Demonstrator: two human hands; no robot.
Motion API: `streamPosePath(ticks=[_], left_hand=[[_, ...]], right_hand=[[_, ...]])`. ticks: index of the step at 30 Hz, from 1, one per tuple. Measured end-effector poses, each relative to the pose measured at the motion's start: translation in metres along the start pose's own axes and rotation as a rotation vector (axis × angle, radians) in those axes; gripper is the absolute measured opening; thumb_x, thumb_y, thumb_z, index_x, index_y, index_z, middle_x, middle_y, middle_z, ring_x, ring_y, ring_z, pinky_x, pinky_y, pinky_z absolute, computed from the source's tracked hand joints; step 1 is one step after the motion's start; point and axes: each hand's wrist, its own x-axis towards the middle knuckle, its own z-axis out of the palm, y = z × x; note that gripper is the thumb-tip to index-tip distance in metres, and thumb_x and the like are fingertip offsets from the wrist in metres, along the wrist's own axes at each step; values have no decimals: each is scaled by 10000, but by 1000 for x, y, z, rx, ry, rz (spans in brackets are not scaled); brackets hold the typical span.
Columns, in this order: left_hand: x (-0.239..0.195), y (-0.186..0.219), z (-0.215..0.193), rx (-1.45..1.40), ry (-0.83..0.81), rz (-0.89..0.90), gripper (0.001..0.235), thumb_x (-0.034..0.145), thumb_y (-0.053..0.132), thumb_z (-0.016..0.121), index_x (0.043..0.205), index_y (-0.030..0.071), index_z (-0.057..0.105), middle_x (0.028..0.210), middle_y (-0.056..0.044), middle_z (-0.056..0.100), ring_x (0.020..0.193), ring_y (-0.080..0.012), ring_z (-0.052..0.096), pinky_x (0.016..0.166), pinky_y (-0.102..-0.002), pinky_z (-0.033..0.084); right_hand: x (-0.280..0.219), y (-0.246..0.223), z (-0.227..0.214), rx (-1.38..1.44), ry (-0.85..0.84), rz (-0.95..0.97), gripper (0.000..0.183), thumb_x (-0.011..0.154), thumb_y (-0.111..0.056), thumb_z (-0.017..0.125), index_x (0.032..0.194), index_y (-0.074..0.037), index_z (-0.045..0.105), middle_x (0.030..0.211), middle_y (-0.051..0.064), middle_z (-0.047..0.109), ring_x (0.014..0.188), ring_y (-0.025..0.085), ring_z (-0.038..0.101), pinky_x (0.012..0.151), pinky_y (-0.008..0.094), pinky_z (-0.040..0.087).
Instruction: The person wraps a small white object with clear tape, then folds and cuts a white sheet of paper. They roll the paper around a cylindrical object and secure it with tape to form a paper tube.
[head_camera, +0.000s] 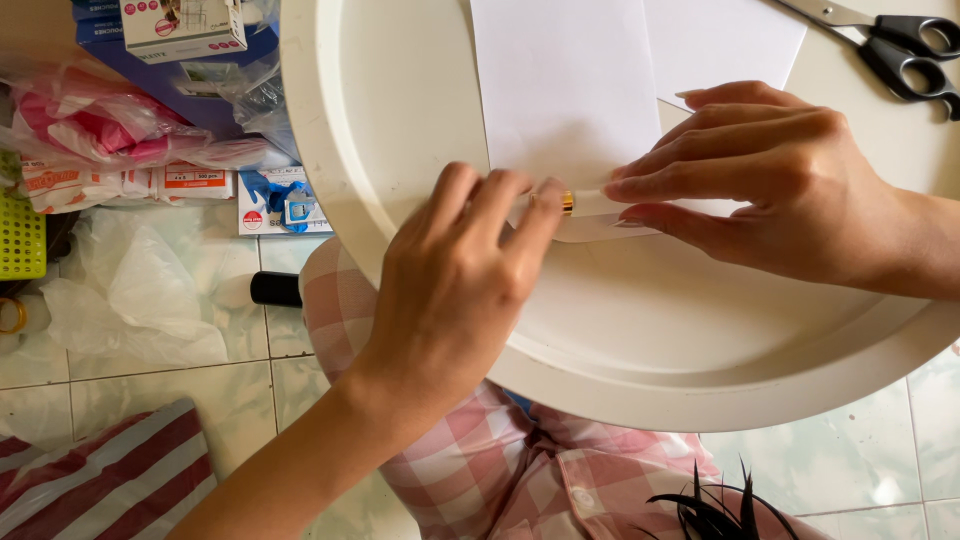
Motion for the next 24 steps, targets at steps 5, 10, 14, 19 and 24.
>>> streamPosePath(ticks=[5, 10, 14, 19, 24], left_hand=[[5, -1, -4, 90, 114, 205, 183, 780, -74, 725, 823, 61, 609, 909, -65, 602, 789, -193, 562, 678, -273, 506], [4, -3, -1, 115, 78, 216, 301, 724, -227, 591, 703, 65, 521, 765, -51, 501, 627, -154, 488, 533, -241, 478], [6, -4, -1, 125, 31, 210, 301, 746, -228, 618, 736, 59, 531, 775, -46, 488, 597, -121, 466, 445, -221, 448], [10, -10, -3, -2, -51, 169, 289, 694, -223, 555, 783, 49, 518, 783, -66, 483, 619, -180, 488, 452, -294, 430], [12, -14, 1, -350, -46, 49, 143, 825, -119, 549, 771, 0, 491, 762, -90, 511, 569, -247, 492, 485, -350, 413]], right_hand=[[0, 1, 0, 26, 5, -15, 177, 817, -134, 773, 968, -65, 713, 958, 66, 704, 828, 174, 654, 893, 396, 474], [2, 0, -1, 92, 7, -10, 171, 797, -59, 766, 953, -15, 711, 930, 91, 692, 801, 228, 644, 921, 421, 530], [5, -4, -4, 64, 10, -40, 154, 790, -39, 774, 917, 17, 707, 880, 104, 689, 766, 233, 649, 887, 412, 553], [1, -6, -5, -35, -2, -118, 273, 778, -178, 790, 961, 7, 707, 915, 132, 695, 798, 252, 663, 875, 424, 557], [-1, -1, -1, -68, 26, -174, 258, 801, -144, 801, 973, 18, 698, 936, 121, 689, 780, 250, 651, 876, 419, 563]])
